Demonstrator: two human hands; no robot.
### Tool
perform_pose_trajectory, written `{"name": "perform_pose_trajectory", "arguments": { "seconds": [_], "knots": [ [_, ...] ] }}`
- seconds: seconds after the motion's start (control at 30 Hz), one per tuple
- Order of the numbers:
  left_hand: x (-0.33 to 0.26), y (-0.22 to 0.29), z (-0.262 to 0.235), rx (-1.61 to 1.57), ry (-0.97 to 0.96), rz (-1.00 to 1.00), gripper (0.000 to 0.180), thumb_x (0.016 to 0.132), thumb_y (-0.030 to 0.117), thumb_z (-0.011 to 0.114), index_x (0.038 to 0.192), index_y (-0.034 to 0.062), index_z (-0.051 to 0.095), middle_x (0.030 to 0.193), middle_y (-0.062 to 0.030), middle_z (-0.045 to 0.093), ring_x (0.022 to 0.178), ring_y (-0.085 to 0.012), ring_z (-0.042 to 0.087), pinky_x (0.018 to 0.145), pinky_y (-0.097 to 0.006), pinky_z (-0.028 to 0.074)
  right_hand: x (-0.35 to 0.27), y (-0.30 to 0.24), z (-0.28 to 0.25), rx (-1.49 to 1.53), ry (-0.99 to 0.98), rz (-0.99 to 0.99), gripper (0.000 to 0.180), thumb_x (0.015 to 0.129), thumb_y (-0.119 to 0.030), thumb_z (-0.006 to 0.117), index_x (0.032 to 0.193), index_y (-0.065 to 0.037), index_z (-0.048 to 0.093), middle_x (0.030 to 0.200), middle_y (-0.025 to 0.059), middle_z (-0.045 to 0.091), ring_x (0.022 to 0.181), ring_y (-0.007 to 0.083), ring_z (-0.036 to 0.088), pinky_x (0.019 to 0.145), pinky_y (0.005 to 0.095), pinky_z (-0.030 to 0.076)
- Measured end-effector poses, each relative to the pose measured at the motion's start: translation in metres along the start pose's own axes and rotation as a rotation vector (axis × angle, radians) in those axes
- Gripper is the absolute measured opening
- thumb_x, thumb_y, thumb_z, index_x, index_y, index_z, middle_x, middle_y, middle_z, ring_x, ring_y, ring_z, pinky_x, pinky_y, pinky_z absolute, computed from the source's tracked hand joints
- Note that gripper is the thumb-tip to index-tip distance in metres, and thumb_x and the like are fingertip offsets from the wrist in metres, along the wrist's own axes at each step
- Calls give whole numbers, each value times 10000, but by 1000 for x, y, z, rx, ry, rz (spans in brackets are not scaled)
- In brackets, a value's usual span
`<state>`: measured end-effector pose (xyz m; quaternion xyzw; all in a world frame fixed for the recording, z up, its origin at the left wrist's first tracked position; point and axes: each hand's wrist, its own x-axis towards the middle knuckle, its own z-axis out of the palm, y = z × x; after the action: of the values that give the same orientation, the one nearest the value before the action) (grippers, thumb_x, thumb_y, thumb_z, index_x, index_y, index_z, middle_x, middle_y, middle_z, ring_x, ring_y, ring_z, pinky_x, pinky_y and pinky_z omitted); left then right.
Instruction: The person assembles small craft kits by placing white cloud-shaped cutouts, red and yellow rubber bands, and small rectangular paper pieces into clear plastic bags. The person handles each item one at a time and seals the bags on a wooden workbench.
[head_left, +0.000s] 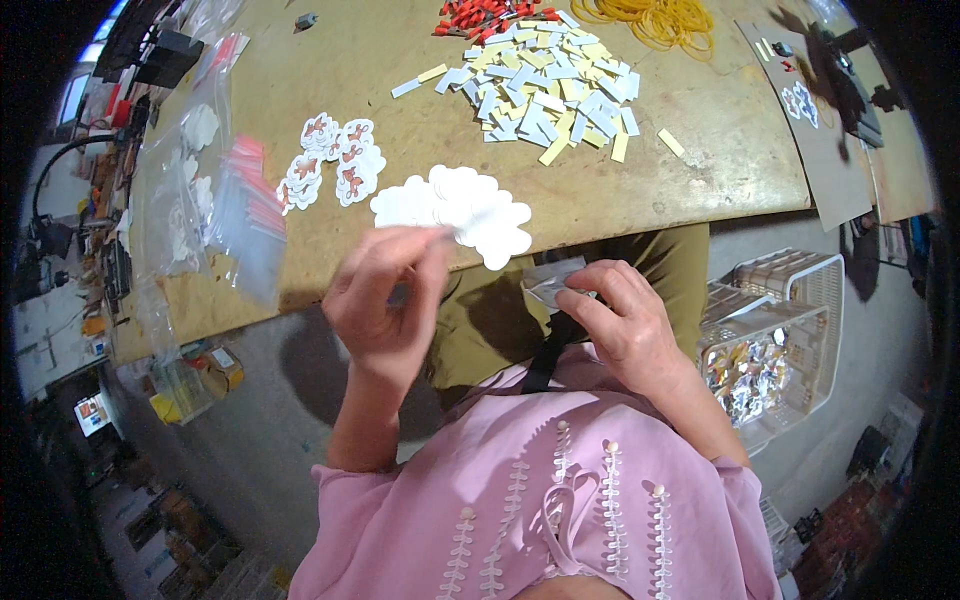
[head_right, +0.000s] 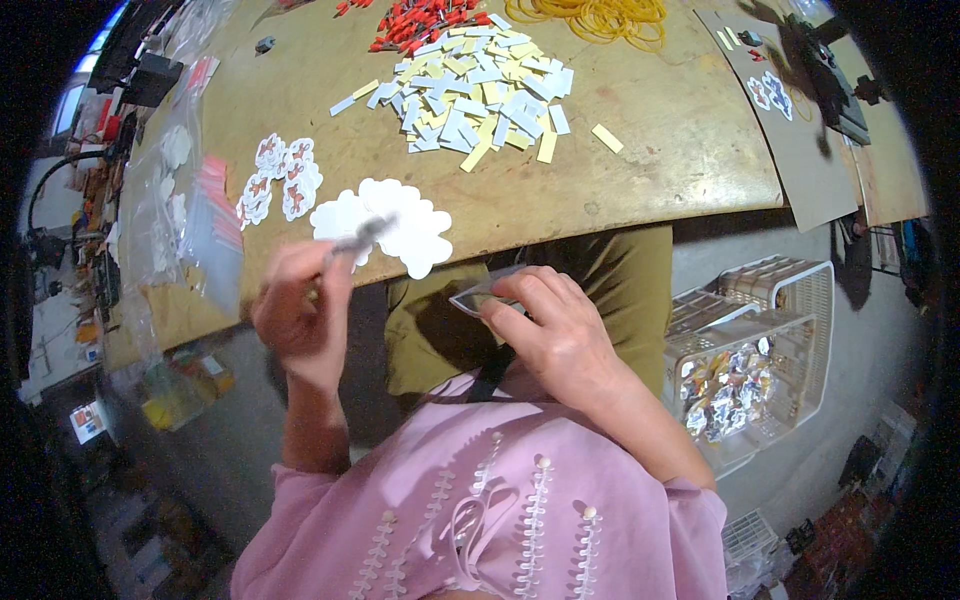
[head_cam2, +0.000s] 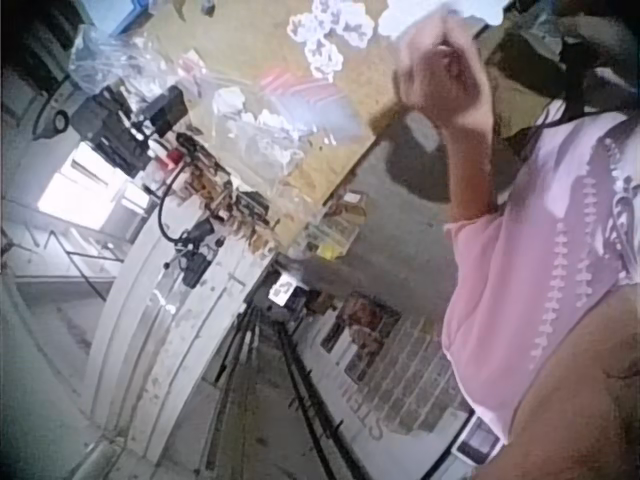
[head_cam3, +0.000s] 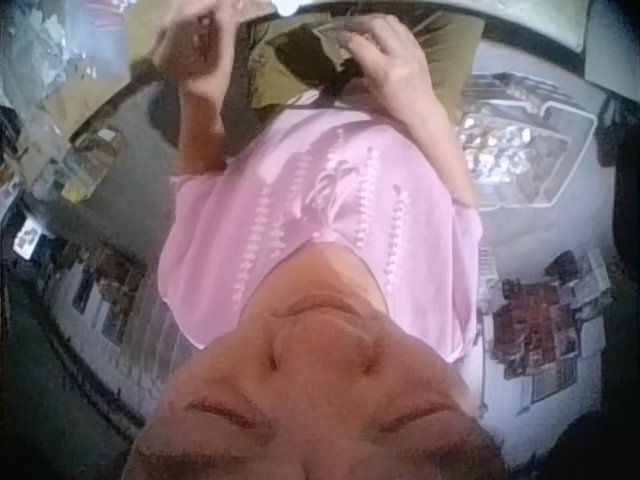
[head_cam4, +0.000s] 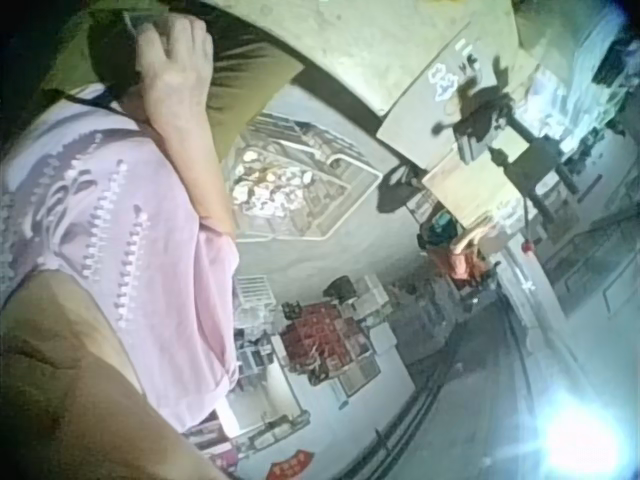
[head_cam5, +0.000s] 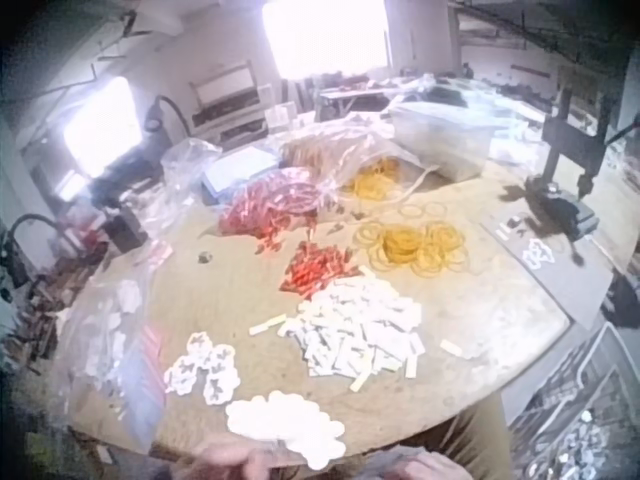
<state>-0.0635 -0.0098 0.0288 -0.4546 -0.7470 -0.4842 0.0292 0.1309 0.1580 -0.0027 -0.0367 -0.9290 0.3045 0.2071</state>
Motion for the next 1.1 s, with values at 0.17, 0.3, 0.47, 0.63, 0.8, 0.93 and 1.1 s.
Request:
{"name": "perform_pose_trajectory", "arguments": {
  "seconds": [0.17, 0.3, 0.47, 0.63, 0.8, 0.93, 1.1],
  "knots": [
    [-14, 35, 13, -195, -259, -121, 156, 839, -34, 800, 962, 22, 722, 832, -88, 693, 694, -196, 662, 597, -318, 504, 6, -10, -2, 114, -7, 12, 273, 783, -51, 699, 1055, -23, 693, 1105, 158, 647, 1041, 328, 662, 861, 410, 552],
    [-14, 30, 3, -114, -428, -205, 132, 850, 13, 800, 952, 32, 717, 797, -97, 659, 667, -253, 645, 589, -356, 508, 3, -11, -3, 217, -101, 46, 275, 808, -25, 692, 1083, -13, 686, 1141, 168, 640, 1059, 346, 658, 874, 419, 564],
    [-8, 33, -9, -39, -538, -57, 102, 841, 24, 791, 916, 30, 723, 777, -108, 646, 681, -278, 636, 605, -375, 505, 1, -16, -2, 243, -185, 23, 256, 828, -39, 683, 1083, -13, 683, 1178, 164, 630, 1095, 343, 646, 872, 401, 574],
    [-9, 39, -8, 133, -679, 36, 93, 845, 46, 754, 885, 42, 670, 801, -109, 632, 755, -332, 648, 680, -422, 530, 4, -22, 1, 235, -223, -29, 236, 846, -62, 675, 1074, 0, 677, 1159, 155, 623, 1100, 335, 637, 857, 399, 578],
    [-17, 30, -1, 82, -698, -9, 99, 844, 47, 738, 882, 49, 647, 822, -121, 611, 800, -338, 649, 711, -429, 528, -1, -17, 1, 199, -229, -35, 246, 820, -68, 678, 1048, 21, 672, 1121, 155, 613, 1072, 329, 637, 838, 378, 582],
    [-17, 31, -3, 131, -825, 21, 102, 841, 49, 736, 891, 47, 646, 832, -132, 624, 802, -334, 659, 708, -428, 530, -4, -21, 10, 224, -241, -62, 261, 801, -74, 685, 1049, 8, 676, 1116, 153, 615, 1073, 330, 637, 853, 382, 578],
    [-18, 26, 6, 85, -711, -41, 167, 815, 33, 759, 973, 50, 706, 821, -109, 647, 747, -304, 659, 674, -405, 533, -4, -18, 11, 245, -250, -28, 279, 798, -64, 686, 1072, -13, 681, 1114, 148, 617, 1067, 329, 640, 852, 400, 574]
  ]
}}
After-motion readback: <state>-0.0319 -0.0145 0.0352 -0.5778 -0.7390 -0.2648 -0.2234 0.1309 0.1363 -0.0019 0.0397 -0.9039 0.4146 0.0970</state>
